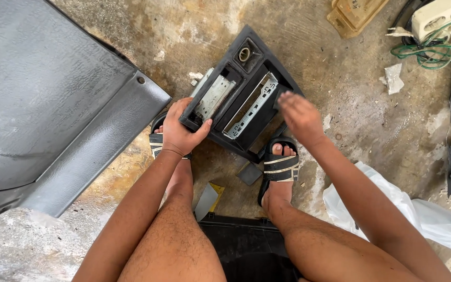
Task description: Sanding a plastic car interior frame with sandpaper to prepare the surface for finishing.
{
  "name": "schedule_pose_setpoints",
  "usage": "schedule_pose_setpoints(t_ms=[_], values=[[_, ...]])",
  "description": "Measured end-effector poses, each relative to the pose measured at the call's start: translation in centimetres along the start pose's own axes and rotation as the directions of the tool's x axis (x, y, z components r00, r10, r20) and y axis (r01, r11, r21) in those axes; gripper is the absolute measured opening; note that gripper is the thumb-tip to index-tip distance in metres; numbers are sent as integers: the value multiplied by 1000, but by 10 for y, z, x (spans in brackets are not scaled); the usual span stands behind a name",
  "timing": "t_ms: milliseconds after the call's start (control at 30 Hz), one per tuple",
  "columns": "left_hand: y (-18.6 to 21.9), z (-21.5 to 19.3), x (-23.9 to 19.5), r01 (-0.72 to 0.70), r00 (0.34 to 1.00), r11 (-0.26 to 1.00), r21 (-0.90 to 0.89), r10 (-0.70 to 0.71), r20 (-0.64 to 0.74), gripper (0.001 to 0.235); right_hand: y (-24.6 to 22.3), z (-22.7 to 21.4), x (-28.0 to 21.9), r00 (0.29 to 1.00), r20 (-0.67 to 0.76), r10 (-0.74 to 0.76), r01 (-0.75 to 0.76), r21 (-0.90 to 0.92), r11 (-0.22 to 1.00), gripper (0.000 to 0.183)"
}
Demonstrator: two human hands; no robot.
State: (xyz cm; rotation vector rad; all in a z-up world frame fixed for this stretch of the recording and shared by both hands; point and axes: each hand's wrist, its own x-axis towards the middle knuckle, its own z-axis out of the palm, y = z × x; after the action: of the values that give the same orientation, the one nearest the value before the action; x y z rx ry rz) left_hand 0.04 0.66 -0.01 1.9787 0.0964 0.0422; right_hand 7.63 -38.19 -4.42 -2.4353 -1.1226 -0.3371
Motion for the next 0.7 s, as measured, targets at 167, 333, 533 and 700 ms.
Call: schedule_pose_setpoints(t_ms=[167,333,533,700], values=[[4,-2,2,-18,1000,1000,18,18,12,47,-25,12,-3,999,7,-35,36,-90,995,20],[-14,7,-14,-71,995,995,72,76,-65,60,-31,-12,21,998,40,51,-47,-104,993,20],[-2,2,-5,-26,999,998,56,27,-25,49,-18,15,4,998,52,-30,44,-293,955,14],[-7,2,0,-53,998,994,92,56,-38,56,-55,-13,42,996,74,44,-33,-140,990,16]])
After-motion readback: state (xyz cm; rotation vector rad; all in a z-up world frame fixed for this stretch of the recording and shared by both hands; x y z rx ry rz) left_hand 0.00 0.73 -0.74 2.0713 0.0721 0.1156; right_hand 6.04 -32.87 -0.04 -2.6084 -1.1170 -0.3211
